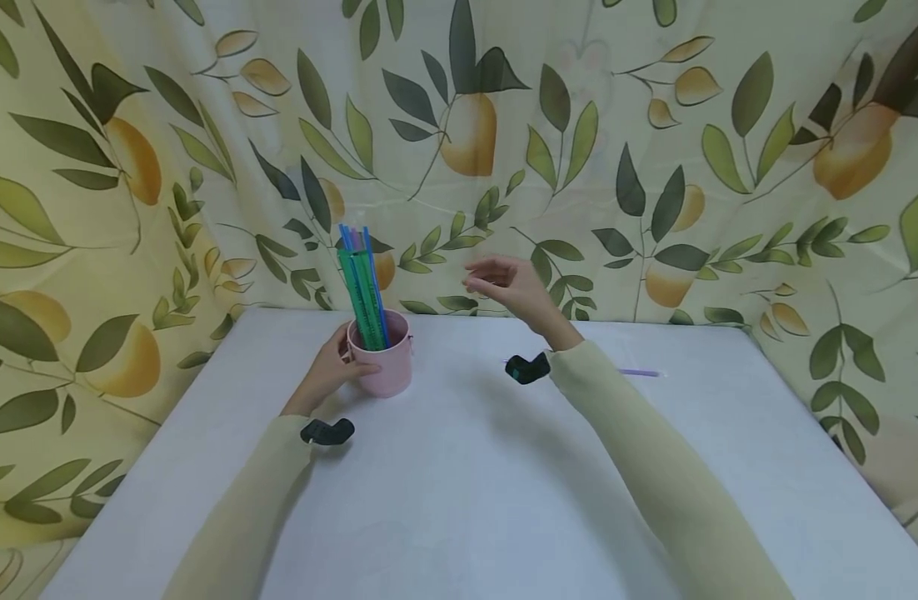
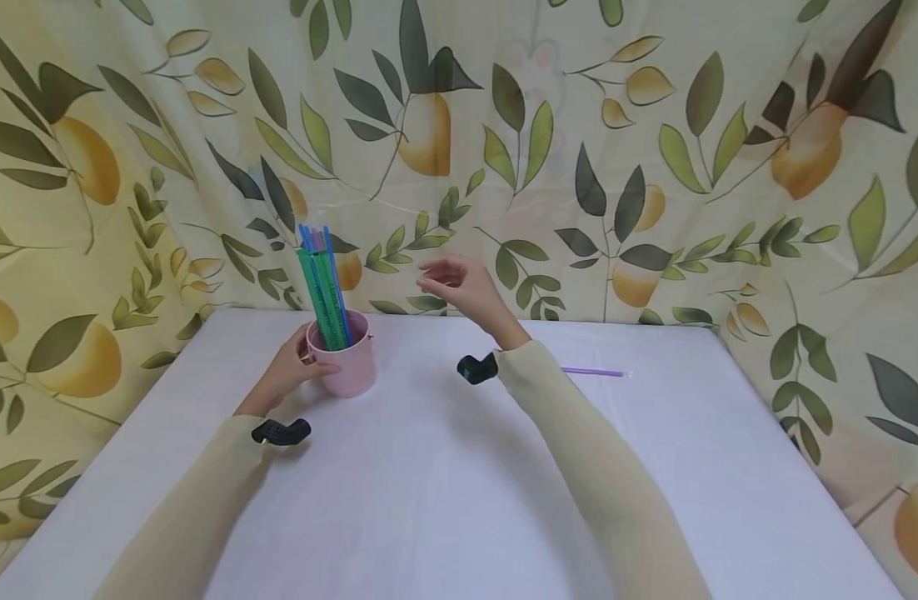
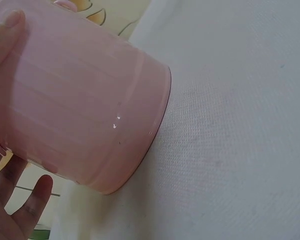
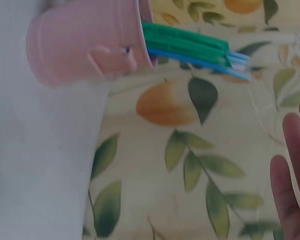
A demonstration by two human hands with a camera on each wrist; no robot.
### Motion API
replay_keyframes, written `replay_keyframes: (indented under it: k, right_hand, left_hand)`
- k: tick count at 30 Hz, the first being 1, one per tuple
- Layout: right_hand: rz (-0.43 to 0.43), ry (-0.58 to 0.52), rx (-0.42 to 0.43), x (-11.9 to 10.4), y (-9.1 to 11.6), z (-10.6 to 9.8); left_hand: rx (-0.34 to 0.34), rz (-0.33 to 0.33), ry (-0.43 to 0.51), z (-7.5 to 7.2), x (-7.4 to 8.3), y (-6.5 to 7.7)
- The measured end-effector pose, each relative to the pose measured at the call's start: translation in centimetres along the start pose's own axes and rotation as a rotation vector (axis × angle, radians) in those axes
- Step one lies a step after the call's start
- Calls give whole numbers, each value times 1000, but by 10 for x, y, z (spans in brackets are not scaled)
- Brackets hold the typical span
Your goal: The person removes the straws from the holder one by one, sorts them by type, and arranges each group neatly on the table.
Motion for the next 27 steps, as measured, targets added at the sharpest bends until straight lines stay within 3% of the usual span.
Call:
replay_keyframes:
  k: [7, 16, 22, 27]
  right_hand:
    - [40, -10, -56, -7, -43, 42]
    - [116, 39, -116, -7, -80, 83]
    - [163, 117, -112, -2, -96, 96]
    - [195, 117, -125, -2, -101, 100]
  left_hand:
    - [-1, -18, 14, 2, 2, 0]
    - [-19, -24, 32, 5, 32, 15]
    - [-27, -8, 36, 5, 31, 15]
    - [-26, -13, 47, 3, 22, 10]
Point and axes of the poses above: each hand's wrist, its own y-axis away from the middle knuckle, its own z-axis out of the palm, x = y × z, the point moved 1 cm from there along -y, towards the middle knuckle, and after that the axes turned 10 degrees about -x, right-handed, at the moved point
